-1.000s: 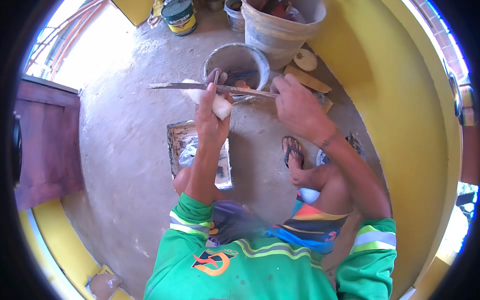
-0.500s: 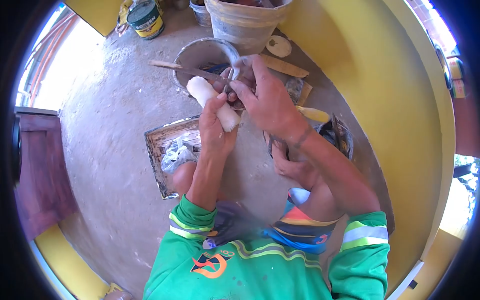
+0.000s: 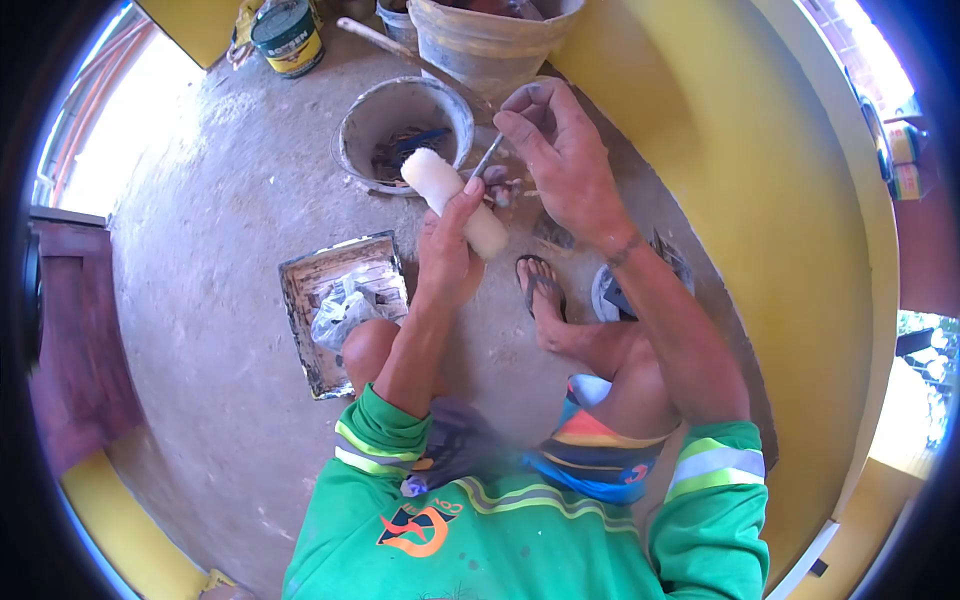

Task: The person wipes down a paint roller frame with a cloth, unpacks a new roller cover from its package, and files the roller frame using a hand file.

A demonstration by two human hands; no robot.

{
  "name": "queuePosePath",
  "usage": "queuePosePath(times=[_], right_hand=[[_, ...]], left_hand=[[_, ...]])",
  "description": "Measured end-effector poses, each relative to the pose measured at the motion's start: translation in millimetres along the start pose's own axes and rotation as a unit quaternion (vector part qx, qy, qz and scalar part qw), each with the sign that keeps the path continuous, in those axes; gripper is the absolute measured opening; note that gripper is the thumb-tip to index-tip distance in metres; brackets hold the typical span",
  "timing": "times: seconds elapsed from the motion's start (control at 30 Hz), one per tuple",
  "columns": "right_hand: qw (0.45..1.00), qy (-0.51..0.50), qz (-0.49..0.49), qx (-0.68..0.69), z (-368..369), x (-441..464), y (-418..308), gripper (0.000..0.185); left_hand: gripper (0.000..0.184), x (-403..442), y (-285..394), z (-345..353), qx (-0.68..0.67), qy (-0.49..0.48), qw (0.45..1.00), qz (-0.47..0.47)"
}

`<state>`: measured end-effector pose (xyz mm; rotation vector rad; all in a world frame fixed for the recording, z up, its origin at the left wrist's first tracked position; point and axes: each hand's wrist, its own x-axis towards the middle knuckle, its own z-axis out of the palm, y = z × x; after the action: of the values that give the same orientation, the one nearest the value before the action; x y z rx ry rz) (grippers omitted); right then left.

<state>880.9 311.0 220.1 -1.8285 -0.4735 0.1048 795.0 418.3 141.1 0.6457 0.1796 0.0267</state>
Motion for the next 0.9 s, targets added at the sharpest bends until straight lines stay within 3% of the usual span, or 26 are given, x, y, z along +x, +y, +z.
queuePosePath(times=[0.1,0.2,0.3,0.4,0.5,0.6,0.8,0.9], right_hand=[[0.999,-0.044,0.007,0.005,9,-8,-20,0.014],[0.989,-0.075,-0.032,-0.121,13,-18,-26,0.012],[0.995,-0.097,-0.035,-0.005,25,-21,-21,0.013],[0.994,-0.104,-0.012,-0.022,28,-23,-30,0.01],[0.989,-0.078,-0.1,-0.077,35,-26,-21,0.007],[0.995,-0.081,-0.027,-0.042,38,-31,-38,0.006],[0.98,-0.072,-0.102,-0.155,37,-32,-45,0.007],[0.986,-0.019,-0.039,-0.162,30,-15,-53,0.007]], left_hand=[[0.027,-4,2,11,-0.077,0.038,0.995,0.055],[0.022,-1,6,9,-0.093,0.074,0.991,0.069],[0.025,-2,8,10,-0.107,0.037,0.989,0.093],[0.023,-7,12,11,-0.083,0.024,0.989,0.122],[0.023,-11,18,14,-0.081,0.075,0.989,0.102],[0.023,-14,21,12,0.038,0.108,0.979,0.17],[0.018,-17,26,13,0.146,0.134,0.942,0.269],[0.019,-18,12,4,0.235,0.106,0.913,0.315]])
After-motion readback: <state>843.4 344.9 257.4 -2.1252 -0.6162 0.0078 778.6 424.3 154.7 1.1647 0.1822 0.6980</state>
